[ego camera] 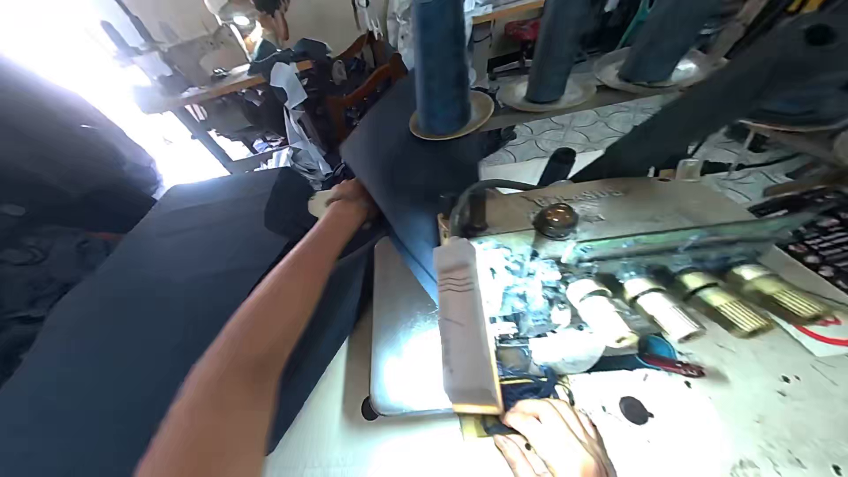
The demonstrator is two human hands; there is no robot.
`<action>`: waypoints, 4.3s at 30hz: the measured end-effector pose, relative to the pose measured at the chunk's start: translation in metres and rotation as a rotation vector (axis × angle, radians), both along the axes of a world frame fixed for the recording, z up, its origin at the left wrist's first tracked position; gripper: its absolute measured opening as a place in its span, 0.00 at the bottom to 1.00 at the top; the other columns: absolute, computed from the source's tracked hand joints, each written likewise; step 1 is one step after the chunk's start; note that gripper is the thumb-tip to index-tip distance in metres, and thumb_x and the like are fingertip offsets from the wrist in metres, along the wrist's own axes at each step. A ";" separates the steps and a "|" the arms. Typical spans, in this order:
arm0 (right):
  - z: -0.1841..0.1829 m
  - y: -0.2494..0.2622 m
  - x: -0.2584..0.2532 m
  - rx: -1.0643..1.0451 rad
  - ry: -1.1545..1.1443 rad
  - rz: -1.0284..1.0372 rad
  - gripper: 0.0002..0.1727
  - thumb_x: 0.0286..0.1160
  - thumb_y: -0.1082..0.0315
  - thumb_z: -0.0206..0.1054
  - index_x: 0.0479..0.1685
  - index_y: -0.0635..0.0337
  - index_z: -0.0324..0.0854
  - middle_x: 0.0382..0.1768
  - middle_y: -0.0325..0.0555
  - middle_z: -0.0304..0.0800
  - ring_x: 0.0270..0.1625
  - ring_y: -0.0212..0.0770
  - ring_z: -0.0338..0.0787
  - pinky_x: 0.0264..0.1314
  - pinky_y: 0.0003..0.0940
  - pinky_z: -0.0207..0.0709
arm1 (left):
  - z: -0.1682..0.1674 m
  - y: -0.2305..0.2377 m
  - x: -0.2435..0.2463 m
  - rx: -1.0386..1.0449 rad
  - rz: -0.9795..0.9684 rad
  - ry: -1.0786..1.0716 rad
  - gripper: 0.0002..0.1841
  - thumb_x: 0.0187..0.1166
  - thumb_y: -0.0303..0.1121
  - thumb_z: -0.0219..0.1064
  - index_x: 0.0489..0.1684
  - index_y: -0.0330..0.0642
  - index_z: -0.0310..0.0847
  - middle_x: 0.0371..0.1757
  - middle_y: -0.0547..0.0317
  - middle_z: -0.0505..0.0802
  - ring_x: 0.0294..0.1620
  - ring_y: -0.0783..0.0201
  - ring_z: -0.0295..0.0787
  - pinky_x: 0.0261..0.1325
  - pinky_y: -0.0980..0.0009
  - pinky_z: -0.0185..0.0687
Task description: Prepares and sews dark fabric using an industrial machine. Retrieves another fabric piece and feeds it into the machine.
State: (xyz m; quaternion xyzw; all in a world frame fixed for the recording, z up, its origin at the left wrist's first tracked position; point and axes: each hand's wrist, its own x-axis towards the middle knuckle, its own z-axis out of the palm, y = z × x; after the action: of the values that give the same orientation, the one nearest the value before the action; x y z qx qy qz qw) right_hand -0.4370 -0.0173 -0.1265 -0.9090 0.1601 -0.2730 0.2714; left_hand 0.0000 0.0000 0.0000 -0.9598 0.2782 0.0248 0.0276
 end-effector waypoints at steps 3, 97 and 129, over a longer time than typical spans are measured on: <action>-0.006 0.001 0.000 -0.054 -0.001 -0.017 0.13 0.74 0.50 0.70 0.37 0.46 0.94 0.46 0.40 0.94 0.56 0.47 0.90 0.59 0.48 0.78 | 0.019 0.076 -0.092 0.228 -0.048 0.099 0.28 0.89 0.49 0.60 0.80 0.40 0.73 0.60 0.23 0.87 0.61 0.23 0.84 0.59 0.24 0.75; 0.060 0.097 -0.072 0.894 -0.376 0.124 0.12 0.84 0.77 0.53 0.48 0.54 0.82 0.38 0.14 0.92 0.45 0.11 0.89 0.56 0.16 0.85 | -0.018 0.186 -0.326 -0.432 -1.136 0.423 0.18 0.80 0.38 0.71 0.54 0.28 0.86 0.39 0.39 0.94 0.42 0.43 0.95 0.45 0.44 0.85; 0.068 0.040 -0.096 0.535 -0.317 0.223 0.08 0.83 0.72 0.60 0.53 0.53 0.79 0.46 0.10 0.90 0.52 0.10 0.87 0.62 0.16 0.83 | 0.050 0.382 -0.297 -0.996 0.038 0.317 0.13 0.94 0.32 0.51 0.62 0.32 0.76 0.39 0.57 0.92 0.32 0.72 0.92 0.42 0.71 0.93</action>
State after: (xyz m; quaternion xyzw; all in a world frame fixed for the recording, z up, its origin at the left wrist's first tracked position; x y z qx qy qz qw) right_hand -0.5333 0.0223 -0.0589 -0.7636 0.0815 -0.3277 0.5504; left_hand -0.2969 0.3824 0.0503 -0.8459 0.2397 0.0350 -0.4751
